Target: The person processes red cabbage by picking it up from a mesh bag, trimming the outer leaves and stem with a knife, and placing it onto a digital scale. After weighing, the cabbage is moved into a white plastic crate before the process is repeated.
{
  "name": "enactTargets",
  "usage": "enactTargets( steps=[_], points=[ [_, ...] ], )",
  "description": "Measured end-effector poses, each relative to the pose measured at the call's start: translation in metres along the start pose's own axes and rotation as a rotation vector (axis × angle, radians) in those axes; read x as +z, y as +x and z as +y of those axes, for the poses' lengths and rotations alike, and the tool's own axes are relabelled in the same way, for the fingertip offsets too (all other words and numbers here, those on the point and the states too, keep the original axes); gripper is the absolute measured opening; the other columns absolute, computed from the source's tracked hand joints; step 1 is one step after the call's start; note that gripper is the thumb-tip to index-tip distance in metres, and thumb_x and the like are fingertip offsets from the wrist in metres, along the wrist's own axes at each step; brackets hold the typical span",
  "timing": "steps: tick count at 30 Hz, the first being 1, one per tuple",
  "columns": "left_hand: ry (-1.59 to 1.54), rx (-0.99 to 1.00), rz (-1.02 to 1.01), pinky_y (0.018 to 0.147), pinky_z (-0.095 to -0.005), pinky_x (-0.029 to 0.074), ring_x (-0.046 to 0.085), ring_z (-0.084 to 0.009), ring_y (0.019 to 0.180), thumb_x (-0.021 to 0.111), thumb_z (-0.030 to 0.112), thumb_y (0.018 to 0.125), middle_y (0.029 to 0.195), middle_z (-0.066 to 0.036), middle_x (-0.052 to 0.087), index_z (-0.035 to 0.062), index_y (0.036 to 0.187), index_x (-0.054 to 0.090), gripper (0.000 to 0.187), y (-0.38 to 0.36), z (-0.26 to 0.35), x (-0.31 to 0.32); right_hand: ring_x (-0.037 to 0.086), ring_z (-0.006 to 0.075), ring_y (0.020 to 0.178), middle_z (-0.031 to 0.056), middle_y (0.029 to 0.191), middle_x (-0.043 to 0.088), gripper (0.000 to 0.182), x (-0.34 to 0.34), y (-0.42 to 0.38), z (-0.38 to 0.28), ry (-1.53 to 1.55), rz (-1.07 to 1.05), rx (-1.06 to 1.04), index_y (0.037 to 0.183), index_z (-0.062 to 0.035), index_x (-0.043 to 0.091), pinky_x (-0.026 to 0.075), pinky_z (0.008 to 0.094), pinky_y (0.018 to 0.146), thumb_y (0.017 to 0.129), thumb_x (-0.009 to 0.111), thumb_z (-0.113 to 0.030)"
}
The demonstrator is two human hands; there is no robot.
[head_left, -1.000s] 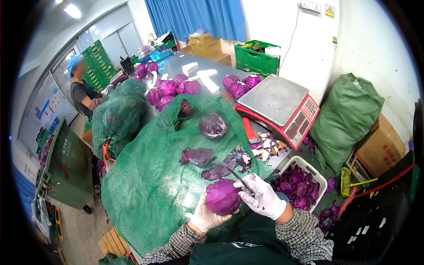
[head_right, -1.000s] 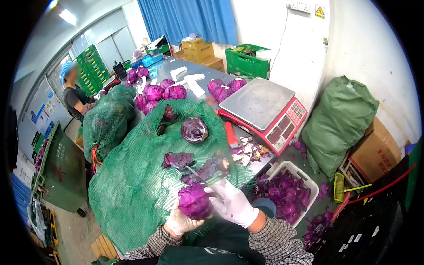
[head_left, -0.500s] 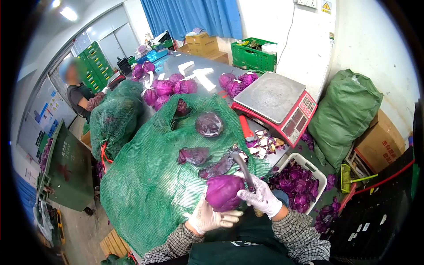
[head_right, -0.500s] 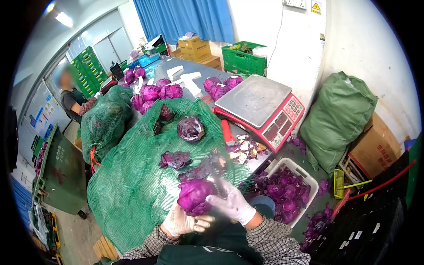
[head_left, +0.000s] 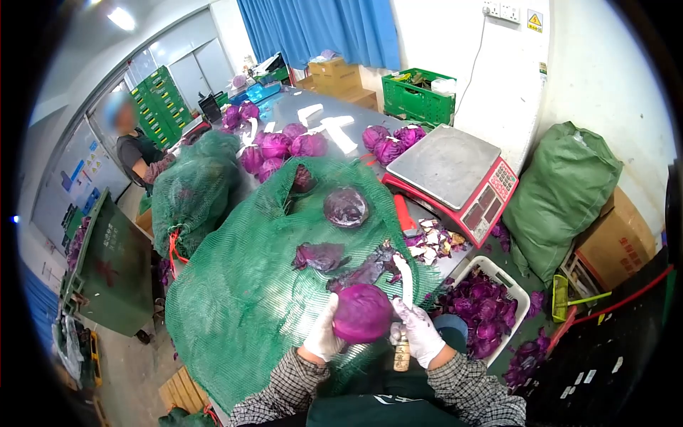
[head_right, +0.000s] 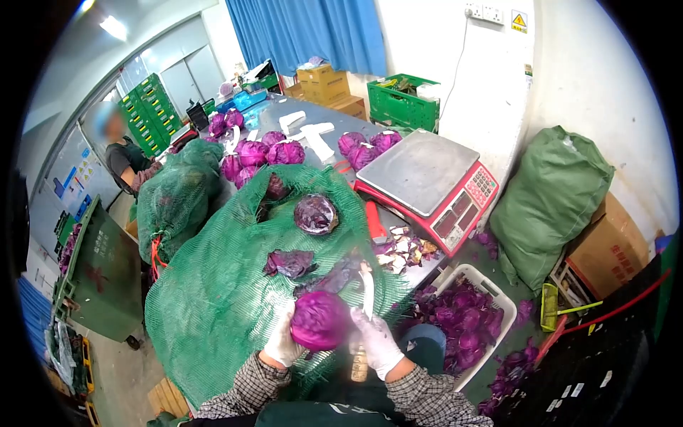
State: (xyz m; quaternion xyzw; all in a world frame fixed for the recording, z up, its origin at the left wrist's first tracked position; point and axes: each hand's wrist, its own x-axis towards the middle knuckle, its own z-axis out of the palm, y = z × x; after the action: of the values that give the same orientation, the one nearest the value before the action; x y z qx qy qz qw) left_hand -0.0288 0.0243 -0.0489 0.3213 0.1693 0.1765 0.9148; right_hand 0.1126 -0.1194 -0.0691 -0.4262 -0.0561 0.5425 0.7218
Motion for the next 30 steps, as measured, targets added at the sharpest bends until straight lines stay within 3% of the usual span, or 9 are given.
enactTargets(
  steps=[2, 6, 11, 14, 15, 19, 24, 28, 30],
  points=[
    [-0.427, -0.163, -0.03, 0.109, -0.0558, 0.032, 0.041, -0.0379, 0.131, 0.052, 0.043, 0.094, 0.142, -0.024, 0.04, 0.0016, 0.142, 0.034, 0.066, 0.007, 0.008, 0.007, 0.052, 0.0119, 0.054, 0.0093, 0.096, 0.059, 0.043, -0.004, -0.009, -0.013, 0.008, -0.106, 0.003, 0.126, 0.0015, 0.051, 0.045, 0.0294, 0.048, 0.097, 0.055, -0.03],
    [-0.483, -0.216, -0.016, 0.11, -0.0586, 0.029, 0.041, -0.0378, 0.131, 0.035, 0.042, 0.096, 0.144, -0.022, 0.039, 0.0034, 0.141, 0.038, 0.059, 0.017, 0.008, 0.013, 0.049, 0.0074, 0.049, 0.0025, 0.081, 0.057, 0.051, 0.007, -0.018, -0.02, -0.135, -0.05, -0.115, 0.129, 0.0048, 0.048, 0.041, 0.0221, 0.045, 0.094, 0.06, -0.03],
    [-0.38, -0.223, 0.021, 0.108, -0.0602, 0.032, 0.042, -0.0376, 0.13, 0.047, 0.064, 0.089, 0.143, -0.021, 0.04, 0.0052, 0.143, 0.036, 0.08, 0.027, 0.006, 0.021, 0.046, 0.0047, 0.048, -0.0014, 0.071, 0.053, 0.063, 0.007, -0.017, -0.021, -0.215, 0.036, -0.203, 0.135, 0.0081, 0.041, 0.039, 0.0193, 0.044, 0.091, 0.065, -0.03],
    [-0.179, -0.208, -0.179, 0.106, -0.0548, 0.038, 0.044, -0.0343, 0.13, 0.05, 0.059, 0.09, 0.141, -0.021, 0.043, 0.004, 0.141, 0.034, 0.077, 0.025, 0.009, 0.015, 0.045, 0.005, 0.047, -0.0011, 0.071, 0.053, 0.063, -0.001, -0.014, -0.02, -0.165, 0.054, -0.189, 0.136, 0.0085, 0.039, 0.039, 0.0204, 0.045, 0.092, 0.064, -0.029],
    [-0.162, -0.173, -0.211, 0.103, -0.0522, 0.043, 0.047, -0.0328, 0.127, 0.058, 0.046, 0.092, 0.138, -0.02, 0.046, 0.0031, 0.139, 0.037, 0.067, 0.027, 0.006, 0.015, 0.045, 0.0051, 0.047, -0.0009, 0.07, 0.053, 0.063, -0.004, -0.011, -0.019, -0.153, 0.061, -0.19, 0.136, 0.0086, 0.039, 0.039, 0.0207, 0.045, 0.092, 0.064, -0.029],
    [-0.072, -0.141, -0.055, 0.098, -0.0496, 0.047, 0.055, -0.03, 0.118, 0.06, 0.024, 0.092, 0.129, -0.017, 0.055, 0.0008, 0.135, 0.042, 0.052, 0.049, 0.008, 0.037, 0.048, 0.0061, 0.048, 0.0014, 0.072, 0.058, 0.057, -0.011, -0.019, -0.026, -0.095, 0.052, -0.292, 0.133, 0.0084, 0.042, 0.04, 0.021, 0.044, 0.093, 0.063, -0.027],
    [0.152, -0.036, -0.21, 0.094, -0.0433, 0.05, 0.06, -0.0263, 0.11, 0.063, 0.02, 0.088, 0.119, -0.013, 0.059, 0.0006, 0.13, 0.045, 0.05, 0.141, 0.037, 0.09, 0.055, 0.0092, 0.053, 0.0088, 0.103, 0.064, 0.041, -0.049, -0.069, -0.012, -0.27, 0.108, -0.201, 0.129, 0.0032, 0.046, 0.045, 0.0213, 0.046, 0.098, 0.053, -0.023],
    [0.415, 0.284, -0.25, 0.092, -0.0431, 0.05, 0.059, -0.0237, 0.108, 0.065, 0.019, 0.085, 0.12, -0.008, 0.059, 0.0074, 0.13, 0.048, 0.049, 0.255, 0.018, 0.116, 0.055, 0.0101, 0.058, 0.0078, 0.088, 0.066, 0.034, -0.054, -0.124, 0.022, -0.127, 0.121, -0.158, 0.125, -0.0013, 0.054, 0.045, 0.0224, 0.055, 0.095, 0.057, -0.016],
    [0.408, 0.141, -0.113, 0.089, -0.045, 0.05, 0.059, -0.0218, 0.108, 0.071, 0.02, 0.082, 0.12, -0.006, 0.059, 0.0096, 0.122, 0.054, 0.045, 0.273, 0.021, 0.147, 0.055, 0.0035, 0.067, 0.0029, 0.099, 0.066, 0.045, -0.081, -0.132, 0.051, -0.114, -0.013, -0.197, 0.137, -0.0013, 0.043, 0.045, 0.0168, 0.06, 0.097, 0.055, -0.017]
  ],
)
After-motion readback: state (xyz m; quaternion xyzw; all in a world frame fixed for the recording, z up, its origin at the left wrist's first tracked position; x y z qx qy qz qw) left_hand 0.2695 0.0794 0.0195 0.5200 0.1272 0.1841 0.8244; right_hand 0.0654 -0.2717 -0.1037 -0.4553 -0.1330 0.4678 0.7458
